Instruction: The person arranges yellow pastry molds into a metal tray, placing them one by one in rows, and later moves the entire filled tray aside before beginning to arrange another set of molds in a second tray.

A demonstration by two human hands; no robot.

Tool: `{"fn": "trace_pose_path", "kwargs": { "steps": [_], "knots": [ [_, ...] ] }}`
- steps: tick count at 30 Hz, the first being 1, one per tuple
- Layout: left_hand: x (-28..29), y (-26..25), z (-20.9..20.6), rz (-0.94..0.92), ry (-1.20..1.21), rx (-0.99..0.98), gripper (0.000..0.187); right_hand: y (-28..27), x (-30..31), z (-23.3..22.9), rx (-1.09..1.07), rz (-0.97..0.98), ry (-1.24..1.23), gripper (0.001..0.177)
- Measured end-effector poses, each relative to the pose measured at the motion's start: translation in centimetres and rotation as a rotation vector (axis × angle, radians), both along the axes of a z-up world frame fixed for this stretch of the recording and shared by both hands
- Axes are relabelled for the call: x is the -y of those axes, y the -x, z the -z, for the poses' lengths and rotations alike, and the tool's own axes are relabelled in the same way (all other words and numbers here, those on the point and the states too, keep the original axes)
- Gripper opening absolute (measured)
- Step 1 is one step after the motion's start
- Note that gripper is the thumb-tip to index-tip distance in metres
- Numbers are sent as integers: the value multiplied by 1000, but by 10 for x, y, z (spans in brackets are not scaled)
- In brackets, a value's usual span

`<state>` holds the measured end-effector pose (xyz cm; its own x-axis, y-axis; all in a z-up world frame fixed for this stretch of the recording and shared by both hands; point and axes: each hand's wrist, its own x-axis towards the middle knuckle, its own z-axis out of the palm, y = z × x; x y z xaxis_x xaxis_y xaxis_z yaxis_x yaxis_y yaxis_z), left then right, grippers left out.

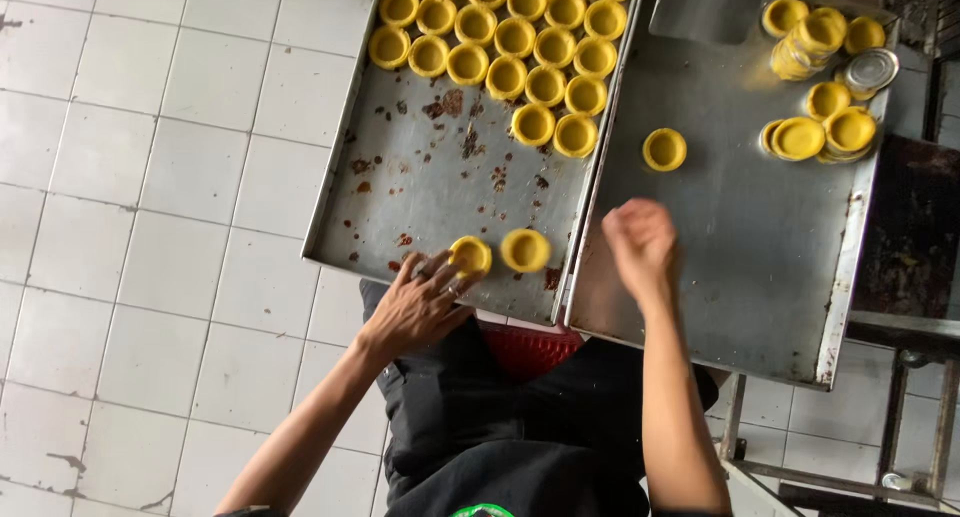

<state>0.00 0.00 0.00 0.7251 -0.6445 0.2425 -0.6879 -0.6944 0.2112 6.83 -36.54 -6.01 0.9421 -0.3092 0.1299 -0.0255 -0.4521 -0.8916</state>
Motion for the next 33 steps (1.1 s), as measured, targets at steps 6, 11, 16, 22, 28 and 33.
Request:
{"fn": "trace_pose_path", "kwargs": {
  "steps": [6, 11, 16, 22, 28, 33],
  "knots": [
    [-31, -6, 29, -454, -138, 210, 67, -75, 56, -11, 138, 331, 677, 43],
    [-3, -5, 20, -409, -63, 78, 62, -62, 42, -1, -62, 158, 19, 26],
    [44, -20, 40, -254, 78, -42, 54, -75, 31, -2, -86, 314, 344, 48],
    [29, -95, 38, -320, -68, 207, 44, -93, 34, -10, -56, 259, 102, 29],
    [40, -174, 44, -408, -23, 400, 57, -22, 13, -28, -237, -99, -376, 27],
    [60, -204, 45, -430, -34, 395, 63, 37, 14, 31, -202, -2, -272, 21]
  ]
}}
